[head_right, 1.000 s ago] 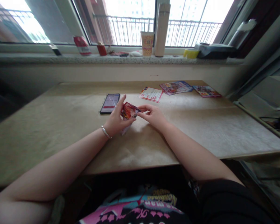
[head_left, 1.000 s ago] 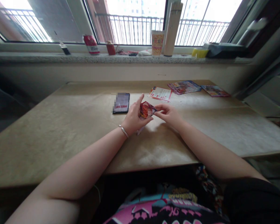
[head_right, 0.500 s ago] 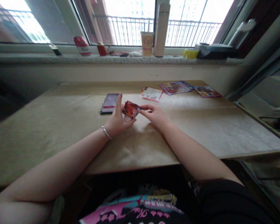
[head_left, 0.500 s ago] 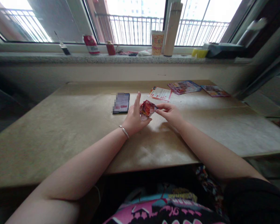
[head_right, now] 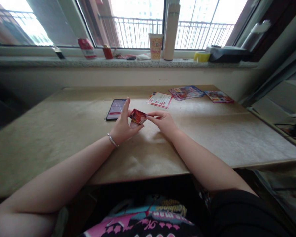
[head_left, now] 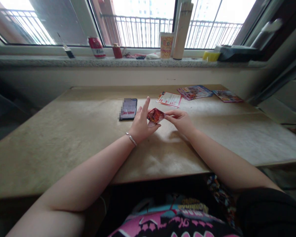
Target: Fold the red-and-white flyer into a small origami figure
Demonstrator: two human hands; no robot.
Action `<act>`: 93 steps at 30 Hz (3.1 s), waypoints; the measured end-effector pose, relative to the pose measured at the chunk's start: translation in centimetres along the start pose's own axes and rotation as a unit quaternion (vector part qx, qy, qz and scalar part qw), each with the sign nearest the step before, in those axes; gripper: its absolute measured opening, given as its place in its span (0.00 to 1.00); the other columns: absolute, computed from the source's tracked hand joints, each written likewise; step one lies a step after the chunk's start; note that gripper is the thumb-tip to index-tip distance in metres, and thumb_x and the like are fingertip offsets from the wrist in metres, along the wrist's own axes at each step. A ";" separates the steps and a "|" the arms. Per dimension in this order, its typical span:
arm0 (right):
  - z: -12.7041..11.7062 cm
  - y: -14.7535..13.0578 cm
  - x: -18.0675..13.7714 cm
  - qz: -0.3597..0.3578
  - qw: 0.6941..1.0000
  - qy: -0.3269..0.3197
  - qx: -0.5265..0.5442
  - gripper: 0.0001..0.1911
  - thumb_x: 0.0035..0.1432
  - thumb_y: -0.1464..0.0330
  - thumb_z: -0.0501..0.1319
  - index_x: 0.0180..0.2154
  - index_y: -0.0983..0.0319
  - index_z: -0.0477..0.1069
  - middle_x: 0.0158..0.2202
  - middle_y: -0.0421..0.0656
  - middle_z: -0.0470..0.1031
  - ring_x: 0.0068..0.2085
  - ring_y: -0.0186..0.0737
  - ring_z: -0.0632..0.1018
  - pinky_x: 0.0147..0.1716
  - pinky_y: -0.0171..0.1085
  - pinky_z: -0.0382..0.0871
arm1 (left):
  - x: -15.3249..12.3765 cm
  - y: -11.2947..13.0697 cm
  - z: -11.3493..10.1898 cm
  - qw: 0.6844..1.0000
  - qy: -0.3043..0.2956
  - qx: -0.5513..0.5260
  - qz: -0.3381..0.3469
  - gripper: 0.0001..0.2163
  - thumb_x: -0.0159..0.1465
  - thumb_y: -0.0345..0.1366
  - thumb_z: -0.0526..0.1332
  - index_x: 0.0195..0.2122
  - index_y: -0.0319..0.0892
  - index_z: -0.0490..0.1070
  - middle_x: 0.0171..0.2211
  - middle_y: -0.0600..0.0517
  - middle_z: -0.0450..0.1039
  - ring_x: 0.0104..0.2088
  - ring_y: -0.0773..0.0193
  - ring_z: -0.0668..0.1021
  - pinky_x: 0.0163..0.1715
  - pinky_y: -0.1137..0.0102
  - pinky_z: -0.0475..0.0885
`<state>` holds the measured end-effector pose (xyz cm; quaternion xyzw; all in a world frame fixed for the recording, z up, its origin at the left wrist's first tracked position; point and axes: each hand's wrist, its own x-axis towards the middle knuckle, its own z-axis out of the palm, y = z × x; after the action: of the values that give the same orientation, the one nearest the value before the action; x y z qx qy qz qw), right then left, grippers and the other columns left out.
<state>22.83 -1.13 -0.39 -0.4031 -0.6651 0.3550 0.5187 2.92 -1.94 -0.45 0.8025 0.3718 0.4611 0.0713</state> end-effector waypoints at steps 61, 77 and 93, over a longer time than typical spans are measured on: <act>0.1 -1.6 -0.7 -0.171 0.970 0.000 -0.173 0.05 0.55 0.64 0.64 0.33 0.56 0.78 0.35 0.42 0.80 0.37 0.39 0.77 0.37 0.40 0.71 | 0.5 0.8 -0.7 0.997 0.042 -0.060 -0.011 0.06 0.61 0.37 0.62 0.38 0.45 0.75 0.37 0.52 0.78 0.40 0.61 0.78 0.56 0.56 0.63; 0.1 -1.6 -0.8 -0.133 0.981 -0.018 -0.139 0.07 0.54 0.62 0.64 0.35 0.56 0.78 0.36 0.42 0.80 0.40 0.40 0.77 0.38 0.40 0.72 | 0.4 0.7 -0.6 0.991 0.060 -0.113 -0.042 0.04 0.61 0.37 0.63 0.34 0.46 0.77 0.36 0.53 0.80 0.39 0.62 0.79 0.58 0.56 0.63; -0.5 -3.2 -0.8 -0.210 0.952 0.059 -0.217 0.04 0.55 0.64 0.64 0.30 0.55 0.76 0.34 0.41 0.80 0.39 0.42 0.77 0.45 0.46 0.69 | 0.6 1.2 -1.3 0.996 0.072 -0.060 0.010 0.04 0.62 0.38 0.62 0.36 0.46 0.76 0.38 0.53 0.79 0.46 0.60 0.78 0.61 0.54 0.58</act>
<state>22.93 -3.22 2.28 -0.3773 -0.7639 0.0608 0.5199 2.70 -2.69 1.28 0.7651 0.3399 0.5397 0.0883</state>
